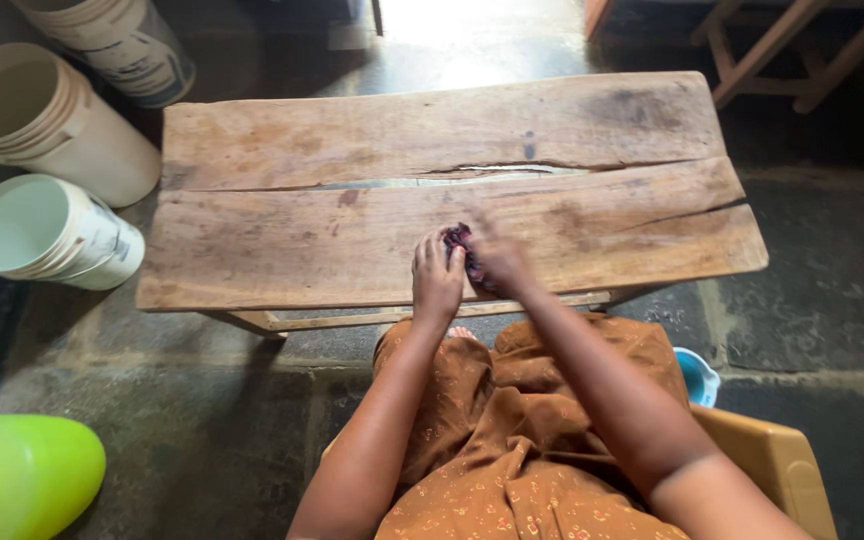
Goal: The person wipes a wooden bench with a cloth, repeatedly dipping the cloth into a small bucket of water and scrubbing the surface. The person works across the bench, occasionally adjusting the cloth and continuing to wipe the wood.
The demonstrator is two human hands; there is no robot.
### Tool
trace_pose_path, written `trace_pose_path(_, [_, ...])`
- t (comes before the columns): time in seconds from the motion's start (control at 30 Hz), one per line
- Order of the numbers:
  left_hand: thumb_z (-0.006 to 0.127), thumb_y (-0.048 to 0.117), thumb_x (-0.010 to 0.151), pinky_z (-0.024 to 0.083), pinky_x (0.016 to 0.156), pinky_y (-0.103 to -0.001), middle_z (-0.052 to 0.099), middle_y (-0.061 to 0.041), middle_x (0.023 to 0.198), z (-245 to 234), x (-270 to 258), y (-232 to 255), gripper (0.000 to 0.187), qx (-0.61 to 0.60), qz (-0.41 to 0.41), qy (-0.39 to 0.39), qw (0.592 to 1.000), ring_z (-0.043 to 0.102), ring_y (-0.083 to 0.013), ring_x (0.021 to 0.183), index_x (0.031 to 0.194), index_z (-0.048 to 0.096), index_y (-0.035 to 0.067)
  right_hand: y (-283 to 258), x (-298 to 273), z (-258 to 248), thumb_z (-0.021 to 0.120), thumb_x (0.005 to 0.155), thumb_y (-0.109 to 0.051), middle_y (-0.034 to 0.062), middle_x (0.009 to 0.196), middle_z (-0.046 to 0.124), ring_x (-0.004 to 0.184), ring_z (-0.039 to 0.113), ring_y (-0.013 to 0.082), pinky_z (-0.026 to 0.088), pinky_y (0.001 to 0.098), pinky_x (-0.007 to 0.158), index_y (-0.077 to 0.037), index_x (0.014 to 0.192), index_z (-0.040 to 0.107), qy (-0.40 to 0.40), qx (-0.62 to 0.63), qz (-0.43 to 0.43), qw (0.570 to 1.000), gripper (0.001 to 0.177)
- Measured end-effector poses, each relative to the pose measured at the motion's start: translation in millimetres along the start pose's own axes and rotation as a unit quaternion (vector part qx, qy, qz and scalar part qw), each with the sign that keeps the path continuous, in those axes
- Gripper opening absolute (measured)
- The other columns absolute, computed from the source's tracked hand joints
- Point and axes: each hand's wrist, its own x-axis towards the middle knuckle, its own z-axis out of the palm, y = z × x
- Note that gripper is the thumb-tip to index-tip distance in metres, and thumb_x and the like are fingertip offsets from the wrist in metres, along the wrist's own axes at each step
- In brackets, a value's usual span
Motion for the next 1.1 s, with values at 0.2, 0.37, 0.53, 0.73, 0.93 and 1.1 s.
trace_pose_path(0.2, [0.041, 0.045, 0.106, -0.004, 0.128, -0.046, -0.007, -0.014, 0.170, 20.9, -16.1, 10.6, 0.077, 0.206, -0.067, -0.135, 0.967, -0.008, -0.0290, 0.157, 0.162, 0.003, 0.007, 85.2, 16.6, -115.5, 0.058, 0.099, -0.050, 0.0183, 0.157, 0.047, 0.147, 0.041, 0.0357, 0.034, 0.0592, 0.114, -0.017, 0.149, 0.051, 0.238, -0.264, -0.020, 0.935, 0.061])
trace_pose_path(0.37, [0.033, 0.053, 0.106, -0.008, 0.127, -0.047, -0.021, -0.021, 0.167, 72.5, 5.3, 15.0, 0.087, 0.304, -0.073, -0.174, 0.934, -0.017, -0.0339, 0.156, 0.161, -0.011, 0.003, 130.9, 15.1, -110.1, 0.030, 0.105, -0.055, 0.0170, 0.170, 0.010, 0.157, 0.004, 0.0314, -0.003, 0.0534, 0.123, -0.013, 0.163, 0.023, 0.210, -0.370, -0.030, 0.904, 0.072])
trace_pose_path(0.53, [0.034, 0.047, 0.106, 0.000, 0.127, -0.048, -0.007, -0.020, 0.170, 129.1, 56.9, -1.8, 0.076, 0.332, 0.120, -0.094, 0.931, -0.005, -0.0337, 0.158, 0.161, 0.007, 0.003, 115.8, 8.0, -109.3, 0.028, 0.104, -0.058, 0.0136, 0.172, 0.009, 0.159, 0.004, 0.0282, -0.002, 0.0499, 0.126, -0.016, 0.163, 0.020, 0.198, -0.368, 0.004, 0.908, 0.073])
trace_pose_path(0.73, [0.040, 0.038, 0.099, 0.011, 0.126, -0.048, 0.018, -0.010, 0.167, 126.2, 84.8, -27.3, 0.064, 0.471, 0.306, -0.008, 0.827, 0.018, -0.0306, 0.154, 0.157, 0.029, 0.013, 96.2, 1.1, -109.8, 0.025, 0.104, -0.058, 0.0110, 0.172, 0.005, 0.158, 0.001, 0.0256, -0.003, 0.0493, 0.125, -0.018, 0.163, 0.017, 0.180, -0.369, 0.022, 0.912, 0.073])
trace_pose_path(0.93, [0.047, 0.029, 0.089, 0.015, 0.123, -0.049, 0.027, -0.012, 0.166, -9.4, 127.4, -101.4, 0.073, 0.368, 0.112, -0.032, 0.922, 0.022, -0.0287, 0.153, 0.158, 0.033, 0.009, 95.9, 3.1, -110.9, 0.023, 0.105, -0.058, 0.0105, 0.173, 0.002, 0.159, -0.001, 0.0255, -0.004, 0.0502, 0.125, -0.017, 0.163, 0.015, 0.170, -0.366, 0.027, 0.914, 0.072])
trace_pose_path(1.1, [0.046, 0.032, 0.099, 0.010, 0.126, -0.053, 0.023, -0.012, 0.169, -137.2, 116.3, -162.6, 0.070, 0.324, -0.062, 0.125, 0.936, 0.018, -0.0285, 0.157, 0.162, 0.022, 0.013, 101.1, 1.8, -110.3, 0.025, 0.105, -0.059, 0.0117, 0.173, 0.005, 0.159, 0.001, 0.0260, -0.004, 0.0502, 0.125, -0.016, 0.164, 0.018, 0.181, -0.366, 0.014, 0.913, 0.073])
